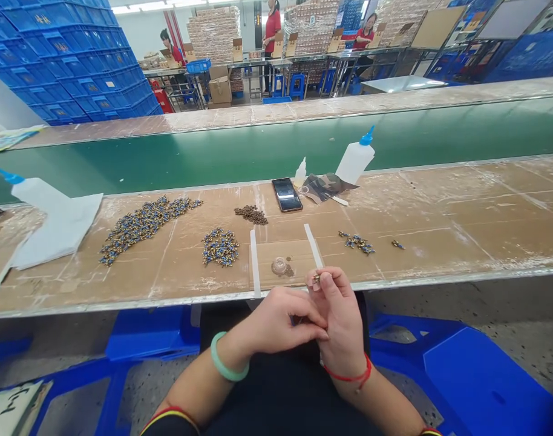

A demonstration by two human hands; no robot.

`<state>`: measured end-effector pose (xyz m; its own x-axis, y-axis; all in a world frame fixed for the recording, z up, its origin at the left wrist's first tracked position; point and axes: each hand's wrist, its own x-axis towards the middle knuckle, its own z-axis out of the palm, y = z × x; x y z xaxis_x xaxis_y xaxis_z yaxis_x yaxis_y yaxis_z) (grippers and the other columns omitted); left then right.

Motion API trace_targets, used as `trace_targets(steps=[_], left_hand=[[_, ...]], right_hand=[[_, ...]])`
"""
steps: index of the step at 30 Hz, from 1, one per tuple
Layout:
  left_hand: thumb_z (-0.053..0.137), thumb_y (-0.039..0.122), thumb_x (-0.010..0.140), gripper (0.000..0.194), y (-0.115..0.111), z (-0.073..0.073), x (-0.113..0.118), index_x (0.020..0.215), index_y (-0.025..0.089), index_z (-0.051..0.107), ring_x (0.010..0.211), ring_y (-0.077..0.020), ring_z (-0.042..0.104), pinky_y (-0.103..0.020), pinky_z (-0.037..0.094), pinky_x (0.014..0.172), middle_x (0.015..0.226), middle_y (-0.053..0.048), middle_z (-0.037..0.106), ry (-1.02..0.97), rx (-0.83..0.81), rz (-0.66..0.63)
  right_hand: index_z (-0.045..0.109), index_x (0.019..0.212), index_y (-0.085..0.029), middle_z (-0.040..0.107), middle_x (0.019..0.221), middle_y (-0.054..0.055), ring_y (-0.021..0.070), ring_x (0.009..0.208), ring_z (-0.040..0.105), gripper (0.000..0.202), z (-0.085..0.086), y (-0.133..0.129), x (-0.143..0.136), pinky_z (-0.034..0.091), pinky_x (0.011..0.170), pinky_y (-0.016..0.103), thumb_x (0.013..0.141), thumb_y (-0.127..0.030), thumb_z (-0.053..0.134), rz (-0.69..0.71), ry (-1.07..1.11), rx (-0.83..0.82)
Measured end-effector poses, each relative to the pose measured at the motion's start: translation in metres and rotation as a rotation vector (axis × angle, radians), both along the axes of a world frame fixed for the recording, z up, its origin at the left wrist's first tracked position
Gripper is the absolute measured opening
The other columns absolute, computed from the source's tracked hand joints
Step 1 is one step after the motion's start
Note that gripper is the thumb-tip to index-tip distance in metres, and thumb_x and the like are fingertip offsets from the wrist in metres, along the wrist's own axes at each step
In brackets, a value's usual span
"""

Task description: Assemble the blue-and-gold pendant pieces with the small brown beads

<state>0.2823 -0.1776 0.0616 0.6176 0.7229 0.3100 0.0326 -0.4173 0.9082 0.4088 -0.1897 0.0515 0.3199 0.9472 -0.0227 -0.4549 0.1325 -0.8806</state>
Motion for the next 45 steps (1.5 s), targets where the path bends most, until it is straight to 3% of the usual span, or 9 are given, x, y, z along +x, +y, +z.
trace_targets(steps=[4, 7, 12, 17, 24, 29, 33, 39, 45], left_hand=[[0.08, 0.035, 0.087, 0.023, 0.007, 0.001, -0.003, 0.073, 0.017, 0.075, 0.058, -0.013, 0.058, -0.024, 0.051, 0.058, 0.067, -0.005, 0.068, -0.009, -0.024, -0.051], [0.081, 0.042, 0.084, 0.031, 0.012, -0.005, -0.004, 0.07, 0.017, 0.072, 0.054, -0.0115, 0.056, -0.024, 0.048, 0.052, 0.064, -0.004, 0.065, -0.101, -0.121, -0.112], [0.09, 0.058, 0.071, 0.049, 0.018, -0.022, -0.007, 0.068, 0.017, 0.064, 0.039, -0.0054, 0.043, -0.021, 0.036, 0.037, 0.06, 0.001, 0.059, -0.53, -0.555, -0.157], [0.093, 0.045, 0.071, 0.047, 0.015, -0.023, -0.01, 0.069, 0.018, 0.054, 0.033, 0.0016, 0.024, -0.015, 0.02, 0.033, 0.06, 0.007, 0.051, -0.894, -0.733, -0.059], [0.094, 0.053, 0.065, 0.057, 0.011, -0.019, -0.017, 0.066, 0.019, 0.048, 0.035, 0.0003, 0.022, -0.018, 0.016, 0.035, 0.06, 0.007, 0.047, -0.859, -0.771, 0.028], [0.095, 0.053, 0.063, 0.057, 0.008, -0.02, -0.031, 0.065, 0.019, 0.049, 0.033, 0.0015, 0.019, -0.018, 0.016, 0.033, 0.059, 0.008, 0.045, -0.85, -0.765, 0.061], [0.091, 0.04, 0.075, 0.04, 0.008, -0.035, -0.048, 0.072, 0.018, 0.057, 0.035, 0.0024, 0.019, -0.016, 0.018, 0.034, 0.064, 0.008, 0.048, -0.892, -0.686, 0.055], [0.086, 0.028, 0.082, 0.022, 0.005, -0.069, -0.052, 0.083, 0.018, 0.066, 0.044, -0.0024, 0.038, -0.016, 0.027, 0.041, 0.073, 0.003, 0.058, -0.834, -0.576, 0.15], [0.088, 0.033, 0.08, 0.025, -0.004, -0.073, -0.039, 0.081, 0.018, 0.069, 0.058, -0.0088, 0.05, -0.022, 0.042, 0.055, 0.073, 0.0, 0.061, -0.72, -0.524, 0.256]], right_hand=[[0.065, 0.085, -0.025, 0.061, 0.069, -0.004, 0.0113, 0.055, 0.053, 0.036, 0.0, -0.005, -0.004, 0.044, 0.049, 0.024, 0.081, -0.055, 0.084, 0.058, 0.055, -0.055], [0.068, 0.086, -0.025, 0.065, 0.072, -0.003, 0.0122, 0.059, 0.057, 0.037, -0.001, -0.004, -0.005, 0.047, 0.053, 0.025, 0.076, -0.054, 0.089, 0.023, 0.06, -0.069], [0.073, 0.087, -0.024, 0.07, 0.085, 0.001, 0.0142, 0.074, 0.063, 0.04, -0.007, 0.006, 0.0, 0.053, 0.071, 0.03, 0.072, -0.056, 0.091, -0.058, -0.006, 0.004], [0.076, 0.09, -0.025, 0.07, 0.084, 0.001, 0.0147, 0.072, 0.063, 0.039, -0.01, 0.012, 0.005, 0.052, 0.071, 0.032, 0.074, -0.057, 0.09, -0.094, -0.093, 0.037], [0.075, 0.09, -0.026, 0.071, 0.082, 0.002, 0.0172, 0.076, 0.065, 0.036, -0.009, 0.014, 0.004, 0.053, 0.072, 0.035, 0.081, -0.059, 0.084, -0.014, -0.226, 0.073], [0.078, 0.091, -0.026, 0.074, 0.086, 0.003, 0.0188, 0.08, 0.066, 0.034, -0.018, 0.023, 0.023, 0.053, 0.075, 0.036, 0.08, -0.058, 0.084, 0.053, -0.329, 0.055], [0.08, 0.09, -0.027, 0.073, 0.082, 0.002, 0.0185, 0.077, 0.062, 0.028, -0.019, 0.033, 0.047, 0.05, 0.076, 0.036, 0.084, -0.055, 0.081, 0.103, -0.623, 0.072], [0.08, 0.084, -0.028, 0.074, 0.079, 0.003, 0.0219, 0.077, 0.063, 0.022, -0.011, 0.044, 0.057, 0.053, 0.077, 0.04, 0.087, -0.049, 0.075, 0.237, -0.968, 0.113], [0.079, 0.089, -0.027, 0.074, 0.08, 0.003, 0.0241, 0.082, 0.063, 0.017, -0.014, 0.047, 0.061, 0.051, 0.081, 0.043, 0.092, -0.042, 0.071, 0.308, -1.143, 0.188]])
